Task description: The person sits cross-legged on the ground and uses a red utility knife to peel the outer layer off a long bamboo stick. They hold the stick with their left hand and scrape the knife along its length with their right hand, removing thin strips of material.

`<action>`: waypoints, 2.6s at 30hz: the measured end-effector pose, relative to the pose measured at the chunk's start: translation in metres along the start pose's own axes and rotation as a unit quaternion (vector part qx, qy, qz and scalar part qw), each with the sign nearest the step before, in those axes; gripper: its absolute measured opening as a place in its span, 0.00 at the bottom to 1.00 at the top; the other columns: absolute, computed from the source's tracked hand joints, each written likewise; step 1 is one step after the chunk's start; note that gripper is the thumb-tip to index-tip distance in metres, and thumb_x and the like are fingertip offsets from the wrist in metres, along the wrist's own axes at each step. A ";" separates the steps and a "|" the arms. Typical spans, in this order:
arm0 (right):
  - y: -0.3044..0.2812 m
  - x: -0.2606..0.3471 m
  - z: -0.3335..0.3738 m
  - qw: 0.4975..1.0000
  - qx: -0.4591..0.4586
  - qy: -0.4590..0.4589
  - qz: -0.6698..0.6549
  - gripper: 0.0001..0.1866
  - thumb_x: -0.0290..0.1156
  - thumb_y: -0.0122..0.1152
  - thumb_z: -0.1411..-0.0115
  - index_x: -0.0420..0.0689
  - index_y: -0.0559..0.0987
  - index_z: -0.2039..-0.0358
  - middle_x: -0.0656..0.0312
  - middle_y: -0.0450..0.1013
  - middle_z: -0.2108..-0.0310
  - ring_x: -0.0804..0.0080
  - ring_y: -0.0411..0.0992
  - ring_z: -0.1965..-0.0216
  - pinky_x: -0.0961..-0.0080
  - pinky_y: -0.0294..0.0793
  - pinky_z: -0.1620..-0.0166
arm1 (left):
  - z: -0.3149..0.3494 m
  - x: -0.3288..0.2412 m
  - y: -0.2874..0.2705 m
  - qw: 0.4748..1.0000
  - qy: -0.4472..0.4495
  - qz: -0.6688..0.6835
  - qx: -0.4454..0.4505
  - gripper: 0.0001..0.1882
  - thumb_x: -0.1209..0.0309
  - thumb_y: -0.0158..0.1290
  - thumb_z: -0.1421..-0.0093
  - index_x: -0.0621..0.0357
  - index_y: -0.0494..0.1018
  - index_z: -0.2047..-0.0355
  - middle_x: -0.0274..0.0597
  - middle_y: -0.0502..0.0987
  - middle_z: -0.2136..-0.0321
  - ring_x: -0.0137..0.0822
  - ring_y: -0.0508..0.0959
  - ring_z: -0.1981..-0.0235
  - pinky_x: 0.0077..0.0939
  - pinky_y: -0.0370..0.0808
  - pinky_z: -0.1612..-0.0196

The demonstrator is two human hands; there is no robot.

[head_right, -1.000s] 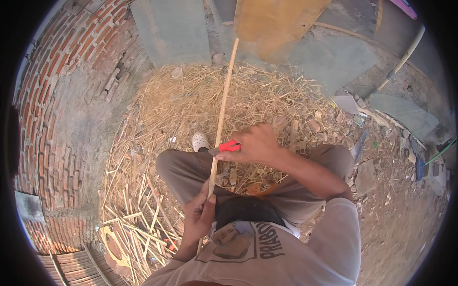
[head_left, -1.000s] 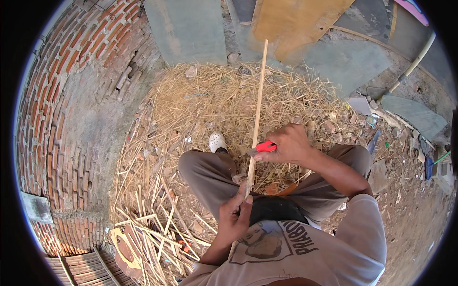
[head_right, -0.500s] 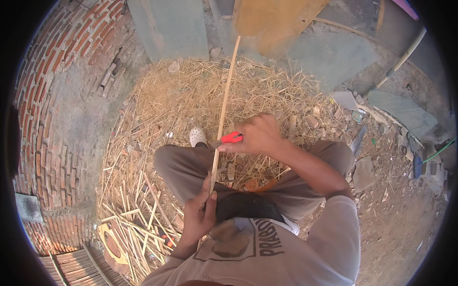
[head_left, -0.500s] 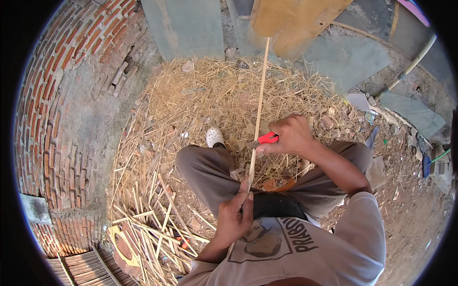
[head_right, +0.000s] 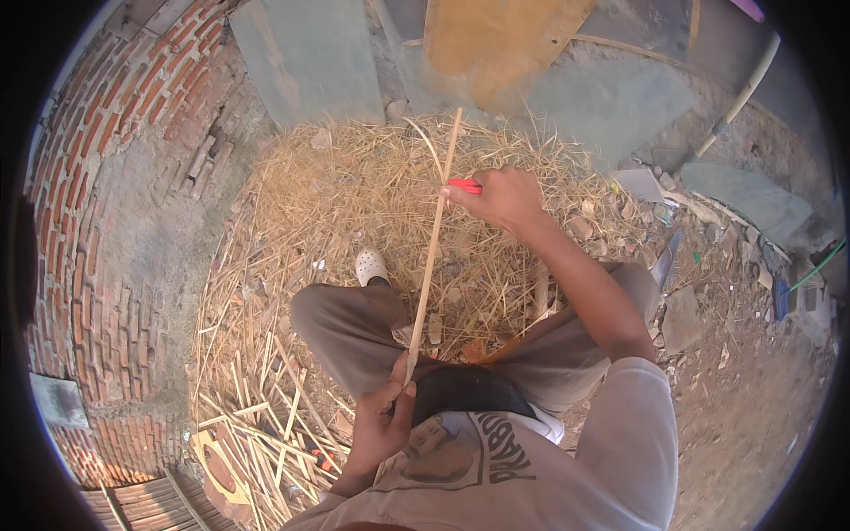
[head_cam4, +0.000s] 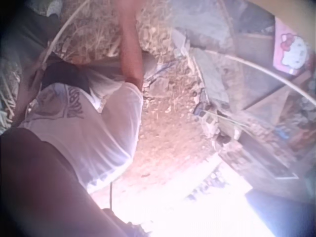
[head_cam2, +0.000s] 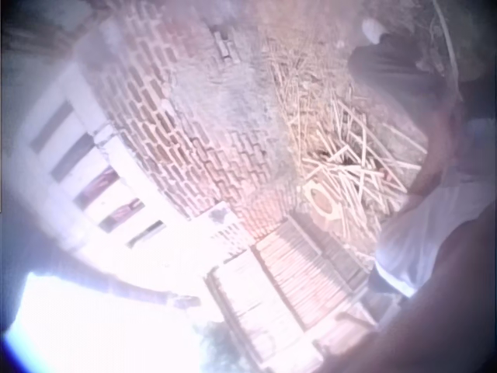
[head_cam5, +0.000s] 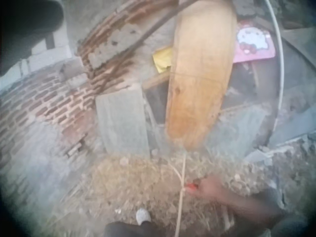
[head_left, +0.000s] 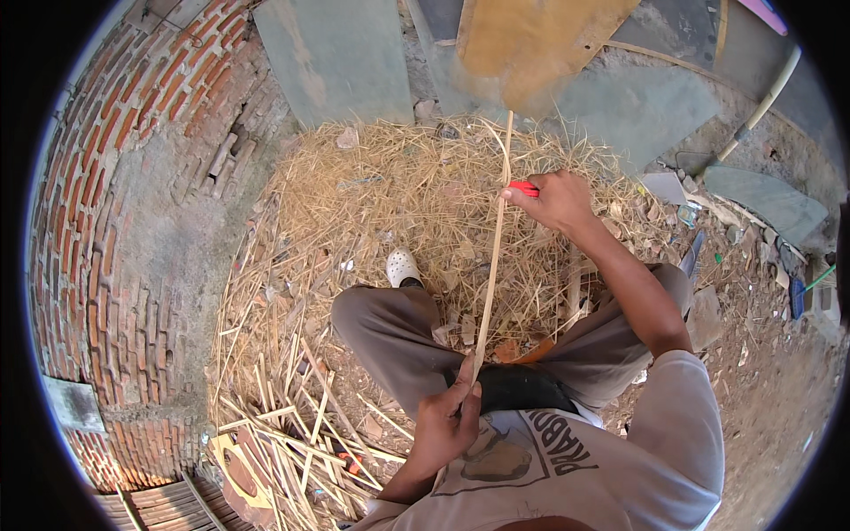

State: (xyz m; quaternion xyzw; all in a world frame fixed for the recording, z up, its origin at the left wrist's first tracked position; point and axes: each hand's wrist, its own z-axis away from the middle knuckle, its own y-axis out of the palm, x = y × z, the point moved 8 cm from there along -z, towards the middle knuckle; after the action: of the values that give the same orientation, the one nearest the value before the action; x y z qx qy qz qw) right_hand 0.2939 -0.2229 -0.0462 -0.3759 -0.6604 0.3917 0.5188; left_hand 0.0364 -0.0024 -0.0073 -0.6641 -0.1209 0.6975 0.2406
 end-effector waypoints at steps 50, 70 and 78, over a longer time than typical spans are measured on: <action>-0.032 -0.026 -0.004 0.995 -0.100 0.007 -0.027 0.39 0.73 0.52 0.51 0.44 0.80 0.83 0.55 0.70 0.89 0.56 0.73 0.81 0.60 0.71 0.75 | 0.014 -0.003 0.010 0.966 -0.046 0.241 0.078 0.25 0.81 0.44 0.34 0.62 0.58 0.36 0.22 0.61 0.79 0.14 0.56 0.79 0.09 0.52 0.76; -0.024 -0.004 0.014 0.986 -0.053 0.021 -0.157 0.40 0.72 0.46 0.44 0.44 0.76 0.86 0.57 0.69 0.89 0.60 0.71 0.83 0.62 0.69 0.75 | 0.027 0.031 -0.005 0.943 -0.122 0.310 0.004 0.23 0.75 0.45 0.33 0.60 0.62 0.37 0.22 0.62 0.83 0.15 0.58 0.84 0.13 0.53 0.80; -0.022 0.094 0.074 0.968 -0.048 -0.231 -0.083 0.35 0.70 0.58 0.53 0.46 0.77 0.86 0.58 0.67 0.92 0.59 0.70 0.88 0.64 0.67 0.82 | 0.005 0.027 -0.003 0.952 -0.090 0.293 -0.002 0.23 0.75 0.45 0.32 0.61 0.61 0.37 0.21 0.59 0.85 0.14 0.56 0.85 0.12 0.51 0.82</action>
State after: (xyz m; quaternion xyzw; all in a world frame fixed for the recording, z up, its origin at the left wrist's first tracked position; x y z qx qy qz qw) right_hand 0.2026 -0.1565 -0.0012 -0.2437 -0.8093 0.3909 0.3645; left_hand 0.0316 0.0145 -0.0285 -0.6053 0.0564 0.7939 0.0126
